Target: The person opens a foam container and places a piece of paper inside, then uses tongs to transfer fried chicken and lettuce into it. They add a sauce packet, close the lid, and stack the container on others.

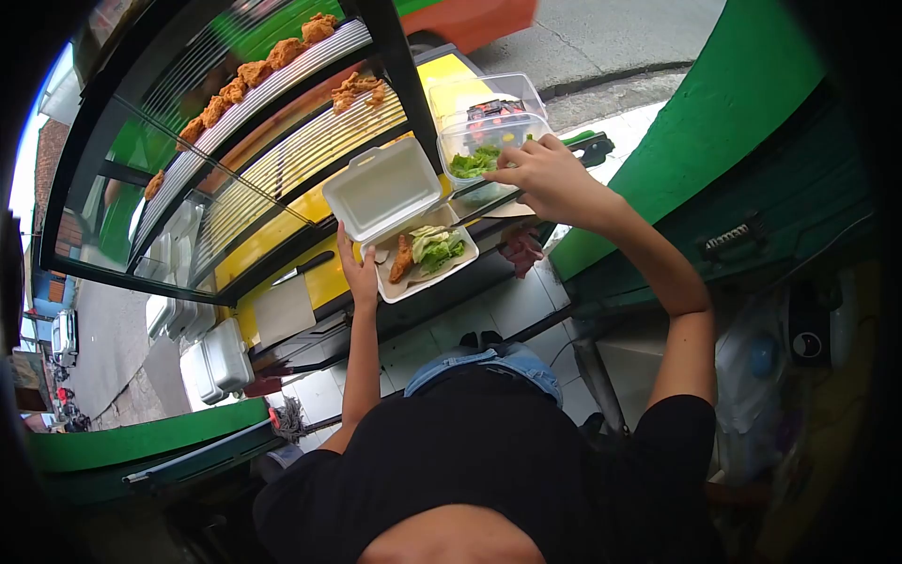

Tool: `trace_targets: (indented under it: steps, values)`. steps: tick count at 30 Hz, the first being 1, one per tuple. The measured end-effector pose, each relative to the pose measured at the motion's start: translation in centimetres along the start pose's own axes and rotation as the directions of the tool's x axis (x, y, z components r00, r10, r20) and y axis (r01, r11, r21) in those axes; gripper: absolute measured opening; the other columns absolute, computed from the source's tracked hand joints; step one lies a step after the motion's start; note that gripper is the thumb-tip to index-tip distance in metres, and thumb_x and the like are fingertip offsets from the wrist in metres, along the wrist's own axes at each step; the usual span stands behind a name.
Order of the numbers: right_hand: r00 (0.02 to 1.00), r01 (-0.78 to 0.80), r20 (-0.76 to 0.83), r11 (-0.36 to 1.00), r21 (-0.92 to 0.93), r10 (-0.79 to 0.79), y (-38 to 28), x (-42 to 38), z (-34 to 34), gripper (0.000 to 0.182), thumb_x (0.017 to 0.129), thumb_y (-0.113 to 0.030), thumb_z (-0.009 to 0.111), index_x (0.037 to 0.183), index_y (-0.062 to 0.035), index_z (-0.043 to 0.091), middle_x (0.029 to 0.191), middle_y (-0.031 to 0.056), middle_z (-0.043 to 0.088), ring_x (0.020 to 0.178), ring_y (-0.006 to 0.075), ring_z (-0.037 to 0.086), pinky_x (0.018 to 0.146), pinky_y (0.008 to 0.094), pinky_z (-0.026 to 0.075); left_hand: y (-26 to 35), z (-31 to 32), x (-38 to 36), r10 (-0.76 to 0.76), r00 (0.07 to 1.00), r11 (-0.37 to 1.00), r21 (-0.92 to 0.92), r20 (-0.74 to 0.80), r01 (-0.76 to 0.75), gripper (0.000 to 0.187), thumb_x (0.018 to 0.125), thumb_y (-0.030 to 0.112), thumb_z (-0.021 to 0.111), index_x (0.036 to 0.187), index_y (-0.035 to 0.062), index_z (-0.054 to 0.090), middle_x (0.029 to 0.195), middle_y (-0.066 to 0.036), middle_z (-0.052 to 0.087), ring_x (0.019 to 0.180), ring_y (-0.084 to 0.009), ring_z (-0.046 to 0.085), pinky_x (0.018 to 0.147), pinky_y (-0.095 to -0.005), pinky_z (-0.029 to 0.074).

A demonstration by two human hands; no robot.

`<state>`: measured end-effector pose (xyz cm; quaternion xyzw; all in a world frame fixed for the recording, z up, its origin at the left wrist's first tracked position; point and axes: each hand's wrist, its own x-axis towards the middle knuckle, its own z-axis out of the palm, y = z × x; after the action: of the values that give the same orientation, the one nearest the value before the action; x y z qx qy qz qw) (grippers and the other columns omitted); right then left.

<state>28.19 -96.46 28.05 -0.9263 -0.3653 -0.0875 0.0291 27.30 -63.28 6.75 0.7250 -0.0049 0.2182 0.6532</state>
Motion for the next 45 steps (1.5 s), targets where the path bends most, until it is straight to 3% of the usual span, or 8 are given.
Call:
trace_targets:
  steps: [7,9,15,19,25,31,35,45]
  values:
    - [0.974,-0.226,-0.024,0.974,-0.005,0.225,4.1,0.7,-2.3,0.039,0.076,-0.006,0.068,0.112,-0.0210,0.067,0.100,0.0027,0.061,0.097,0.0211,0.058,0.087,0.0373,0.037,-0.4,-0.5,-0.5,0.019,1.000,1.000,0.022,-0.020,-0.019,0.073,0.082,-0.014,0.048,0.147,0.0107,0.027,0.148,-0.010,0.034,0.132,-0.0206,0.038,0.105,-0.0293,0.031]
    - [0.960,-0.278,-0.007,0.954,-0.113,0.278,7.5,0.8,-1.2,0.041,0.074,-0.003,0.067,0.111,-0.0195,0.067,0.099,0.0026,0.060,0.097,0.0211,0.058,0.087,0.0374,0.037,-0.1,-0.6,-0.7,-0.012,1.000,1.000,-0.015,-0.015,0.012,0.073,0.082,-0.014,0.048,0.147,0.0108,0.027,0.149,-0.010,0.032,0.132,-0.0207,0.037,0.105,-0.0296,0.031]
    - [0.865,-0.273,0.364,0.933,-0.234,0.345,14.1,3.1,3.5,0.052,0.056,-0.002,0.074,0.106,-0.0180,0.069,0.099,0.0024,0.066,0.099,0.0215,0.061,0.089,0.0403,0.036,-0.4,-1.0,-1.1,0.031,0.999,0.999,0.012,-0.008,-0.031,0.074,0.081,-0.015,0.048,0.147,0.0104,0.027,0.149,-0.009,0.032,0.132,-0.0211,0.037,0.105,-0.0302,0.031]
    - [0.865,-0.283,0.396,0.951,-0.123,0.309,14.2,3.6,6.3,0.051,0.056,-0.007,0.077,0.104,-0.0207,0.069,0.103,-0.0009,0.068,0.102,0.0214,0.062,0.096,0.0424,0.035,0.4,-0.9,-1.3,-0.006,1.000,1.000,-0.015,-0.016,0.006,0.073,0.081,-0.014,0.049,0.147,0.0103,0.028,0.148,-0.010,0.033,0.132,-0.0216,0.037,0.106,-0.0305,0.031]
    - [0.915,-0.293,0.268,0.954,-0.067,0.300,14.5,2.2,6.1,0.037,0.064,-0.004,0.068,0.098,-0.0172,0.072,0.095,0.0005,0.067,0.097,0.0222,0.061,0.086,0.0398,0.036,0.0,-1.2,-1.4,0.010,1.000,1.000,0.027,-0.023,-0.010,0.073,0.081,-0.014,0.048,0.147,0.0100,0.028,0.147,-0.011,0.035,0.131,-0.0215,0.038,0.105,-0.0305,0.031]
    - [0.945,-0.317,0.075,0.948,-0.019,0.317,11.4,-0.2,-0.6,0.040,0.070,-0.002,0.069,0.108,-0.0151,0.069,0.101,0.0047,0.064,0.099,0.0212,0.059,0.088,0.0378,0.036,0.3,-1.1,-1.4,-0.023,1.000,1.000,-0.016,-0.017,0.023,0.075,0.079,-0.014,0.052,0.146,0.0060,0.027,0.147,-0.011,0.032,0.134,-0.0239,0.034,0.110,-0.0335,0.025]
    - [0.968,-0.239,-0.061,0.970,0.051,0.242,7.7,-0.9,-3.9,0.039,0.075,-0.004,0.068,0.113,-0.0133,0.067,0.098,0.0050,0.062,0.096,0.0220,0.058,0.092,0.0366,0.034,0.1,-0.7,-1.3,0.002,1.000,1.000,0.015,-0.007,-0.002,0.072,0.081,-0.013,0.049,0.147,0.0100,0.028,0.148,-0.010,0.033,0.133,-0.0217,0.036,0.105,-0.0294,0.031]
    - [0.998,0.058,0.019,0.998,0.012,-0.058,2.0,1.2,-0.8,0.046,0.073,-0.003,0.067,0.117,-0.0186,0.064,0.105,0.0041,0.059,0.103,0.0221,0.056,0.092,0.0382,0.037,0.1,0.3,-1.4,0.045,0.998,0.999,0.016,-0.035,-0.044,0.073,0.080,-0.014,0.051,0.146,0.0100,0.030,0.147,-0.012,0.034,0.134,-0.0237,0.035,0.108,-0.0315,0.028]
